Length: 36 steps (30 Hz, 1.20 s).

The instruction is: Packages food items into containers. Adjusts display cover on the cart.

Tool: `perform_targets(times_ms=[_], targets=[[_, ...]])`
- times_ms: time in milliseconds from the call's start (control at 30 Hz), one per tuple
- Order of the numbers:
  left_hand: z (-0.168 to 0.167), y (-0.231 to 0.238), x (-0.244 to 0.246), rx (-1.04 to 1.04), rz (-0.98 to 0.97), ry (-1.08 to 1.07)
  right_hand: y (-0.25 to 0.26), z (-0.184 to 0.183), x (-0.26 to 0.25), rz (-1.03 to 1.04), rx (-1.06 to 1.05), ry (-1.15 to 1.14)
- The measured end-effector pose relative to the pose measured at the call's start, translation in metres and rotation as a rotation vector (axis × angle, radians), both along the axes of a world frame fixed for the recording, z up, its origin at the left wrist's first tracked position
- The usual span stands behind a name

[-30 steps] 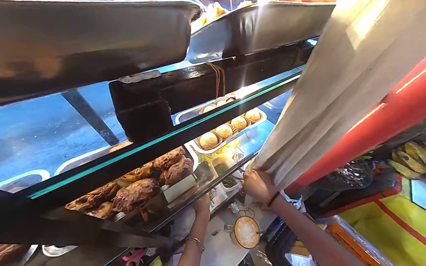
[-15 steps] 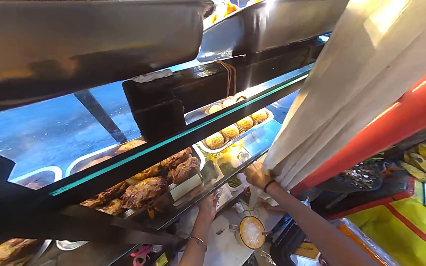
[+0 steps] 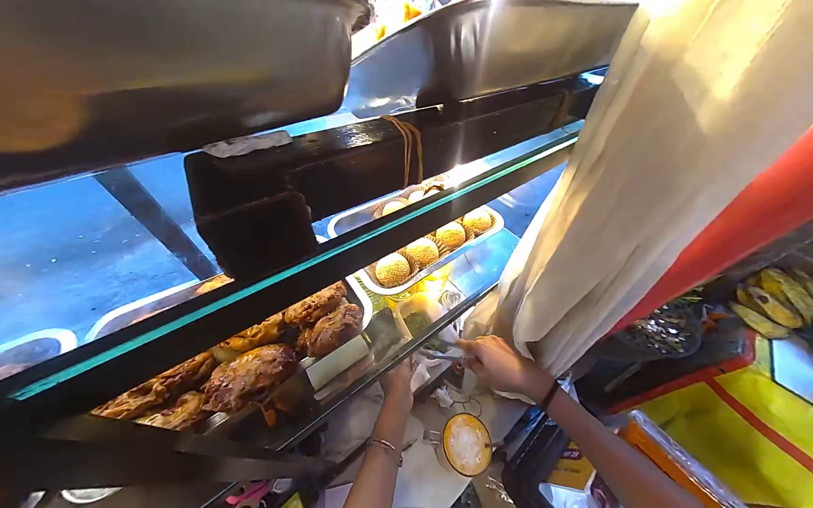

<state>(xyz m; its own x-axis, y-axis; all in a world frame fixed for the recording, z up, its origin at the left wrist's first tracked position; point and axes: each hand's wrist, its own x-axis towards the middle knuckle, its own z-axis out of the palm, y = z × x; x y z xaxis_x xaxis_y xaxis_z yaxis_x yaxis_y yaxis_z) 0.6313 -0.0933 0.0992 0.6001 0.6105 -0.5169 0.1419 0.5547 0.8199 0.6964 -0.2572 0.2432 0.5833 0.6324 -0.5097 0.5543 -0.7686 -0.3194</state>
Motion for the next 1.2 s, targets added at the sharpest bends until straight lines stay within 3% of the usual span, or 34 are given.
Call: perform_targets(times_ms=[133,233,400,667,833,1067,1200], targets=[[-0.001,0.015,-0.008,-0.108,0.059,-0.043,0.034,0.010,0.006,-0.158,-0.166,-0.060],[0.000,0.013,-0.014,-0.158,0.013,-0.076,0.076,-0.015,0.014,-0.179,-0.292,-0.101],[0.003,0.017,-0.026,-0.227,-0.067,-0.087,0.107,-0.063,0.020,-0.124,-0.300,-0.049],[0.009,0.024,-0.027,-0.341,-0.061,-0.082,0.052,-0.029,0.046,-0.125,-0.310,-0.037],[0.004,0.010,-0.011,-0.420,-0.028,-0.128,-0.002,-0.044,0.049,-0.222,-0.004,-0.071],[0.009,-0.005,0.001,-0.447,-0.025,-0.193,-0.029,-0.032,0.034,-0.322,0.175,0.041],[0.016,-0.006,0.007,-0.456,-0.068,-0.236,-0.032,-0.028,0.023,-0.229,0.238,0.041]])
